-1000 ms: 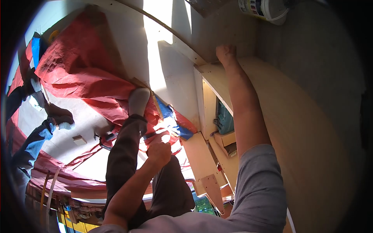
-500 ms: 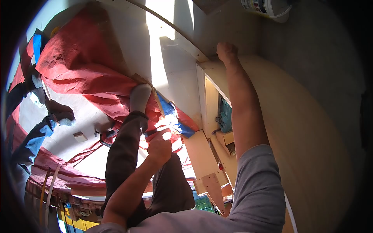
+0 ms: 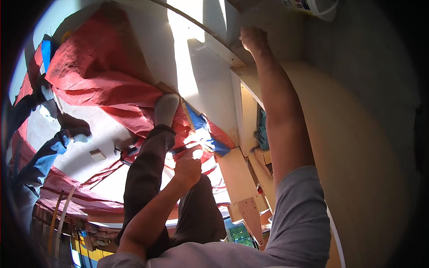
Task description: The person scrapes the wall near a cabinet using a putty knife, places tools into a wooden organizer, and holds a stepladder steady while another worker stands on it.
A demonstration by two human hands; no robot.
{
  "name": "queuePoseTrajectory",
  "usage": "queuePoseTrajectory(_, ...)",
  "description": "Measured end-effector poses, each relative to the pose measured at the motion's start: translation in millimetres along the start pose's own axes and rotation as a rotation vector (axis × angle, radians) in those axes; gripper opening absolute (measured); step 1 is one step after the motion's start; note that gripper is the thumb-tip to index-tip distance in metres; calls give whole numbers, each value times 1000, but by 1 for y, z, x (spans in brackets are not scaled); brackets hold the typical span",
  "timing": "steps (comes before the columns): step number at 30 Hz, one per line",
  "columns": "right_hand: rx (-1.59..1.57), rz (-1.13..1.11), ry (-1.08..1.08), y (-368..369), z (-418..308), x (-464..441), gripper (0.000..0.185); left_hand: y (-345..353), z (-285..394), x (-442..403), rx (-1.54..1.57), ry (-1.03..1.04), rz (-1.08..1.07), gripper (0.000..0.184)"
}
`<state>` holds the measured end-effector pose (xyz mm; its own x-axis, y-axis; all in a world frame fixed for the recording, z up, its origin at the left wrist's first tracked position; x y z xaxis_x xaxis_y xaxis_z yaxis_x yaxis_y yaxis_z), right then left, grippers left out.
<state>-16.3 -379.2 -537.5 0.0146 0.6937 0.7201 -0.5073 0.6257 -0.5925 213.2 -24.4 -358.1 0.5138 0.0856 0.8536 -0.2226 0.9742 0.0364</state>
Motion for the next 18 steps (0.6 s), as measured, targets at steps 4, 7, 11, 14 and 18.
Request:
queuePoseTrajectory(4,-583,376,286,-90,-17,22,34,9,1,-7,-23,75,44,31)
queuePoseTrajectory(7,-785,306,348,-102,-54,89,29,17,-3,-6,-56,113,120,29)
queuePoseTrajectory(11,-956,-120,275,-46,-99,251,34,2,9,24,116,101,365,26)
queuePoseTrajectory(14,-966,-373,267,43,-114,374,44,-20,12,68,131,173,358,28)
queuePoseTrajectory(18,-789,-587,124,94,-92,515,44,-61,-12,138,179,169,696,27)
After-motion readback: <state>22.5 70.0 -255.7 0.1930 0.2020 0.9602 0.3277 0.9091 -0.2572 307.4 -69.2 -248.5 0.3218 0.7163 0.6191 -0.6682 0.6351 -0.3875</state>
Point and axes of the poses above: each hand's wrist, its own x-axis away from the middle knuckle, its own y-axis out of the palm, z = x × y, the point moved 4 cm from there along -x, towards the middle knuckle, and after that the axes turned 14 degrees about x, right-handed, at the moved point
